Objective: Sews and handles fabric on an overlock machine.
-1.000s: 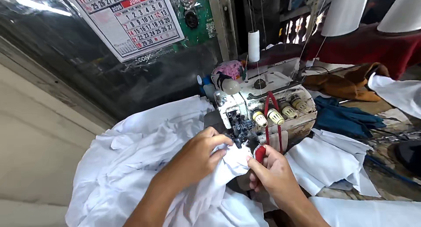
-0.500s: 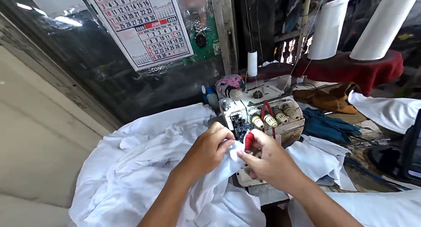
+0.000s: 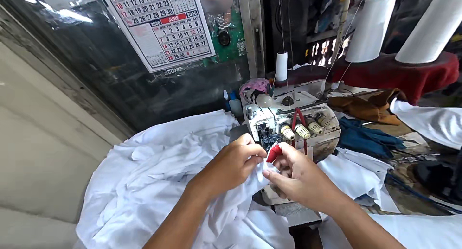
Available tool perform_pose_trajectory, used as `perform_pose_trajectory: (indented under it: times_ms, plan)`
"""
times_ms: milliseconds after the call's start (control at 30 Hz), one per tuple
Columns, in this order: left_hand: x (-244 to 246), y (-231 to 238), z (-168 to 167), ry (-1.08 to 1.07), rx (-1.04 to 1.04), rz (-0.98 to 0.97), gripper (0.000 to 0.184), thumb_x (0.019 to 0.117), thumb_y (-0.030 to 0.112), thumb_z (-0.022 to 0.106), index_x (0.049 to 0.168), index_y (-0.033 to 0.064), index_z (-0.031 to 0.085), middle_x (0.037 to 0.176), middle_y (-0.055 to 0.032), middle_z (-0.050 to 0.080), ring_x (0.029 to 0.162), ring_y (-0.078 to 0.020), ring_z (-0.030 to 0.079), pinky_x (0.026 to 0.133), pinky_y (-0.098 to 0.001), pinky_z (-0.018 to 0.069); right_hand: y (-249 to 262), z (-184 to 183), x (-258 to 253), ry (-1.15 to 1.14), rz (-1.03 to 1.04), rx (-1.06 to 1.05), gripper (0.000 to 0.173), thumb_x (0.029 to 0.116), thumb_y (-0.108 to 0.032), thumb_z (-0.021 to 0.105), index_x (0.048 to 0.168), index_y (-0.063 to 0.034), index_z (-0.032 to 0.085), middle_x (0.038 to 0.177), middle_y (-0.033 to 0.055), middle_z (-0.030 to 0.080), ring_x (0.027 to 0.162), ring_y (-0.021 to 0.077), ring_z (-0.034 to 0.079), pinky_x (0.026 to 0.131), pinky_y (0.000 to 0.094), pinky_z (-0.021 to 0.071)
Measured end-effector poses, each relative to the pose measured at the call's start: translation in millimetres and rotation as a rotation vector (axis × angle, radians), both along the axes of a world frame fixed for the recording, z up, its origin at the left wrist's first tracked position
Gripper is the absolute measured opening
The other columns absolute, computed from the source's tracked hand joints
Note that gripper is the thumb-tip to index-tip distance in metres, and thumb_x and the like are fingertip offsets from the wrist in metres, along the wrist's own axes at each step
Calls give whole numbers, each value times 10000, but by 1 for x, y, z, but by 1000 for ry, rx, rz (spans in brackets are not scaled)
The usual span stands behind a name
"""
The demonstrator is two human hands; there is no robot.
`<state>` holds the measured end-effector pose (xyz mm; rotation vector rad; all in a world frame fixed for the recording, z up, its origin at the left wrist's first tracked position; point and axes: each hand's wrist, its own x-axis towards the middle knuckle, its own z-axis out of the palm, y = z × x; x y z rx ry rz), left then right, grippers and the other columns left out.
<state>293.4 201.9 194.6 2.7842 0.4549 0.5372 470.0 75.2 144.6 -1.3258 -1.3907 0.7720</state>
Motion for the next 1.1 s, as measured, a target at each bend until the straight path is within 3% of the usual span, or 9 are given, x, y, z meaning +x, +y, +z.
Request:
perform_pose_trajectory:
  times_ms: [167, 300, 433, 600, 733, 867, 933, 1000, 1100]
  plan:
    - [-7, 9, 6, -51, -9, 57, 163, 1004, 209, 626, 1116, 196, 744, 953, 55, 636, 706, -47, 583, 611, -236, 527, 1, -3, 3, 131, 1, -3, 312, 956, -187, 736, 1236, -227, 605, 844, 48, 727, 505, 231, 663, 430, 348, 598]
    - [-8, 6, -11, -325, -279, 167, 118, 1014, 153, 628, 1102, 168, 705, 944, 20, 713, 525, -115, 594, 446, -278, 540, 6, -6, 3, 109, -45, 75, 277, 962, -216, 718, 1233, -230, 661, 825, 13, 733, 539, 197, 671, 456, 329, 600]
    - [-7, 15, -16, 2, -8, 80, 223, 959, 126, 675, 1171, 194, 671, 1003, 67, 689, 732, -69, 629, 661, -317, 578, -3, 20, -9, 206, -14, 214, 147, 974, -179, 706, 1118, -154, 709, 793, 54, 697, 484, 193, 617, 415, 311, 564]
    - [-13, 14, 20, 378, 250, 107, 166, 928, 139, 687, 1055, 221, 757, 1002, 16, 630, 771, -136, 645, 651, -387, 587, -17, 18, 3, 314, 52, 63, 231, 1030, -270, 620, 1221, -184, 717, 926, 104, 726, 605, 229, 682, 518, 338, 605]
    - [-21, 8, 22, 89, -45, -119, 54, 852, 141, 645, 844, 173, 687, 1044, 53, 627, 785, -34, 607, 631, -229, 560, -27, 6, 12, 484, 226, 82, 353, 1097, -368, 455, 1305, -156, 646, 841, 186, 717, 662, 254, 728, 603, 357, 632]
    - [-21, -3, 33, 323, -256, -151, 109, 964, 281, 696, 935, 176, 713, 807, 70, 681, 626, -31, 605, 561, -227, 528, -23, 12, 8, 406, 287, 79, 462, 1104, -474, 368, 1355, -184, 625, 991, 179, 727, 733, 275, 740, 627, 380, 639]
    - [-16, -22, 45, 380, -47, -98, 134, 990, 350, 651, 962, 240, 722, 840, 106, 645, 658, -15, 588, 590, -240, 533, -13, 18, 3, 295, 196, -53, 627, 1059, -640, 288, 1201, -176, 686, 797, 119, 714, 589, 225, 696, 536, 346, 597]
    - [-8, -38, 49, 215, 161, -46, 125, 986, 341, 644, 938, 252, 718, 823, 101, 631, 681, -37, 603, 590, -288, 546, 3, 16, -3, 259, 201, -194, 804, 1006, -746, 144, 938, -133, 659, 562, 57, 558, 429, 144, 534, 425, 281, 468]
    - [-18, -58, 53, -64, 254, 44, 163, 1001, 295, 612, 1106, 223, 715, 1023, 57, 626, 824, -73, 639, 669, -311, 583, 0, 7, -2, 384, 404, -245, 799, 955, -817, 134, 772, -149, 531, 505, -3, 467, 386, 71, 464, 389, 220, 411]
